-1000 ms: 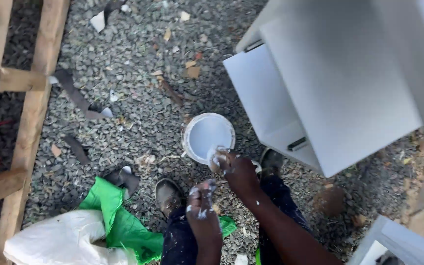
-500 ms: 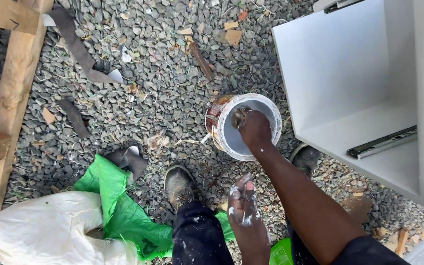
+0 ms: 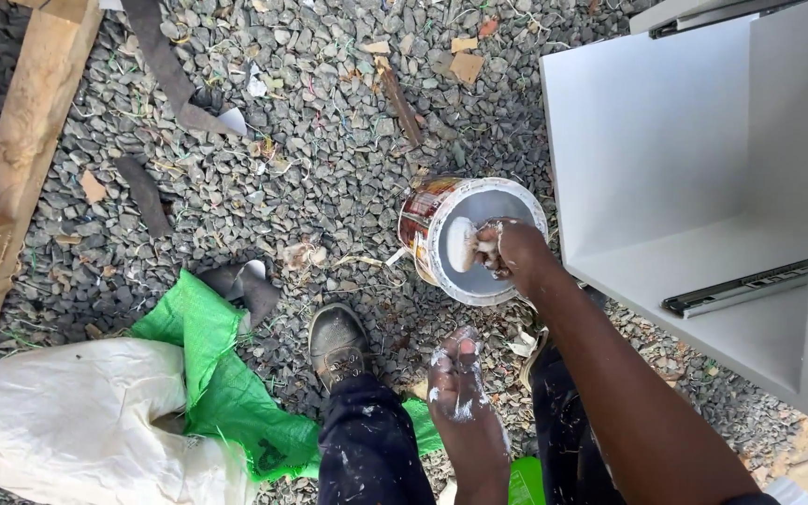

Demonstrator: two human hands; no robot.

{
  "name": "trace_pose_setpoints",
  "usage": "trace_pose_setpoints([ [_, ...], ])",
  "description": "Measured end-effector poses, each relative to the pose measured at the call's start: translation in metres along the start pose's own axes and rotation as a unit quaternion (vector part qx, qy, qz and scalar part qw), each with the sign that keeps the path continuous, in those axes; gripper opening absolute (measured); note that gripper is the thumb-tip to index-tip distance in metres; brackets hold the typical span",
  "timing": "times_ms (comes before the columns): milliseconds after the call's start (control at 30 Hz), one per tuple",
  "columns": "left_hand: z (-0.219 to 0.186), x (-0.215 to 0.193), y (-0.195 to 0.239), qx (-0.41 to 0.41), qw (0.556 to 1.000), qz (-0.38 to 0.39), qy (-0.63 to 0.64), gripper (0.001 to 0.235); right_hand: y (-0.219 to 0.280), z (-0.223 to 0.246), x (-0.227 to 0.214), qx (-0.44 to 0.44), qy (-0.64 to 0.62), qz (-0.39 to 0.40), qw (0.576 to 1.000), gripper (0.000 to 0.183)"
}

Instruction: The person applies white paint to a white cabinet using a sponge. They repeatedly dip the sponge into a paint bucket and wipe the top and side surfaces of the cabinet.

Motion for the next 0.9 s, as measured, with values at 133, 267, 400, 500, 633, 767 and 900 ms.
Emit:
trace_pose_setpoints([
  [133, -0.066, 0.014, 0.03, 0.102, 0.988, 0.049, 0.101, 0.045, -0.007, -0.008, 0.014, 0.0, 0.008, 0.052, 0.999, 0.014],
  [267, -0.052, 0.008, 0.011, 0.201, 0.97, 0.057, 0.121, 0.035, -0.01, -0.011, 0.013, 0.014, 0.075, 0.085, 0.993, 0.021],
  [400, 0.008, -0.004, -0.021, 0.12, 0.988, -0.007, 0.099, 0.056, 0.006, -0.004, 0.008, 0.018, 0.105, 0.109, 0.988, 0.012],
  [500, 0.071, 0.001, -0.063, 0.056, 0.971, -0.008, 0.231, 0.076, 0.006, 0.018, 0.003, -0.056, 0.164, 0.036, 0.984, 0.015],
  [633, 0.009, -0.011, -0.015, 0.088, 0.986, -0.016, 0.143, 0.08, 0.012, 0.02, 0.026, -0.064, 0.231, 0.06, 0.969, 0.023],
  [767, -0.074, -0.031, 0.033, 0.308, 0.95, -0.048, 0.033, 0.04, 0.04, -0.035, -0.004, 0.041, 0.032, 0.193, 0.98, 0.036],
  [900, -0.132, -0.037, 0.087, 0.524, 0.847, -0.055, -0.074, 0.03, 0.113, -0.057, -0.068, -0.018, -0.18, 0.266, 0.947, 0.06],
])
Point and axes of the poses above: each hand's wrist, its own y-axis away from the middle knuckle, its own x-axis out of the palm, z = x × y, the point moved 10 cm from there along -y, towards the middle knuckle, and after that the axes turned 3 degrees about -z, right-handed, at the moved point
